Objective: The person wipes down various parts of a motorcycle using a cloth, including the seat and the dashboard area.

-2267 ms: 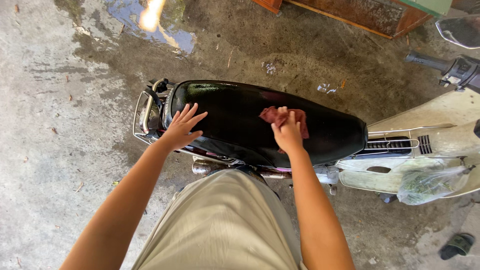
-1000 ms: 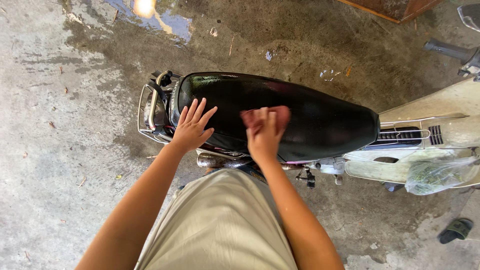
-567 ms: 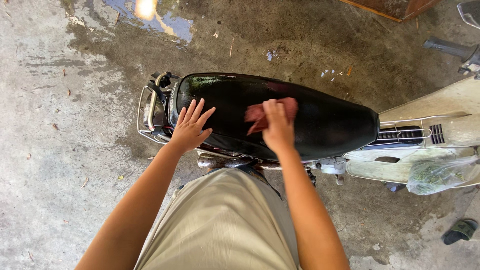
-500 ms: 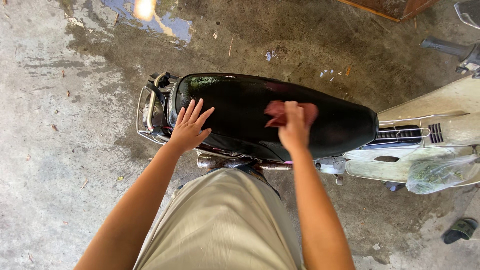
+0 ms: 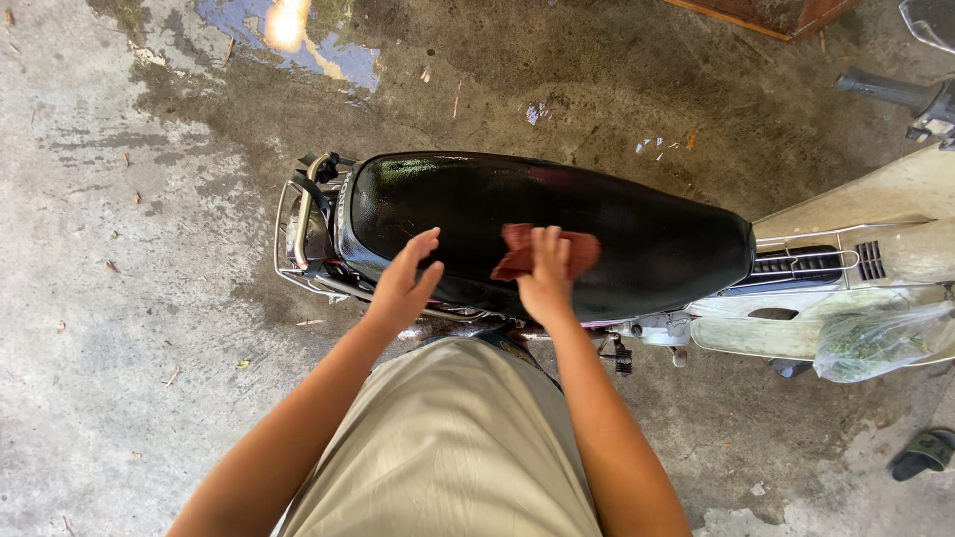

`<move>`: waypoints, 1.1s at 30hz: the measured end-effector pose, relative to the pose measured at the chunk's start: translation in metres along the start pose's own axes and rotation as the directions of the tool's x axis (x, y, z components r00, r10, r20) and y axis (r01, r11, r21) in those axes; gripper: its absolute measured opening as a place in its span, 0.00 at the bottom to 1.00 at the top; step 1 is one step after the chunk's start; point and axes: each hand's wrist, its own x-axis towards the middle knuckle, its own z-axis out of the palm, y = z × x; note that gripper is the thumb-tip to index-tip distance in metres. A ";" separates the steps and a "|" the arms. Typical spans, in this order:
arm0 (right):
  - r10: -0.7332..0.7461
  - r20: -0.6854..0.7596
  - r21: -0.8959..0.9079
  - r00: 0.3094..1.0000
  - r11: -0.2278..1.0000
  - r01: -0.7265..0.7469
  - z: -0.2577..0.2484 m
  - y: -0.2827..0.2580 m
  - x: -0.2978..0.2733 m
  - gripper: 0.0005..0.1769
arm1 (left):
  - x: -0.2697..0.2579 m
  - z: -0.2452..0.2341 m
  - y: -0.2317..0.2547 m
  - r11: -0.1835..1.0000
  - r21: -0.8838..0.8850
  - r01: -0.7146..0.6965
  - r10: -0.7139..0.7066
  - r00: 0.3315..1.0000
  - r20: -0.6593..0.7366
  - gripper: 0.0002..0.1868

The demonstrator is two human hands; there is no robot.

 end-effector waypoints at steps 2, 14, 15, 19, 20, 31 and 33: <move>-0.056 0.096 0.513 0.994 0.858 -0.001 0.009 -0.026 0.001 0.40 | -0.008 0.010 0.017 0.941 -0.254 0.223 -0.203 0.974 0.102 0.40; -0.256 0.728 0.620 0.636 0.641 -0.452 -0.017 -0.145 -0.010 0.41 | -0.016 -0.046 0.068 0.531 -0.799 0.283 -0.027 0.948 0.318 0.62; -0.362 0.561 0.586 0.745 0.809 -0.049 -0.027 -0.145 -0.011 0.41 | -0.017 -0.050 0.067 0.522 -0.801 0.292 -0.039 0.947 0.320 0.63; -0.593 0.400 0.453 0.699 0.791 0.413 -0.068 -0.135 -0.017 0.46 | -0.021 -0.061 0.062 0.581 -0.746 0.324 -0.085 0.936 0.340 0.65; -0.558 0.471 0.575 0.683 0.781 0.242 -0.073 -0.131 -0.018 0.46 | -0.021 -0.063 0.059 0.618 -0.713 0.331 -0.098 0.932 0.348 0.64; -0.172 0.375 0.427 0.911 0.904 -0.005 -0.029 -0.091 0.012 0.31 | 0.003 -0.089 0.036 0.935 -0.340 -0.098 0.069 0.993 -0.097 0.21; -0.130 0.281 0.130 0.951 0.987 0.096 -0.020 -0.078 0.019 0.33 | 0.009 -0.101 0.040 0.994 -0.102 -0.034 0.015 0.983 -0.181 0.19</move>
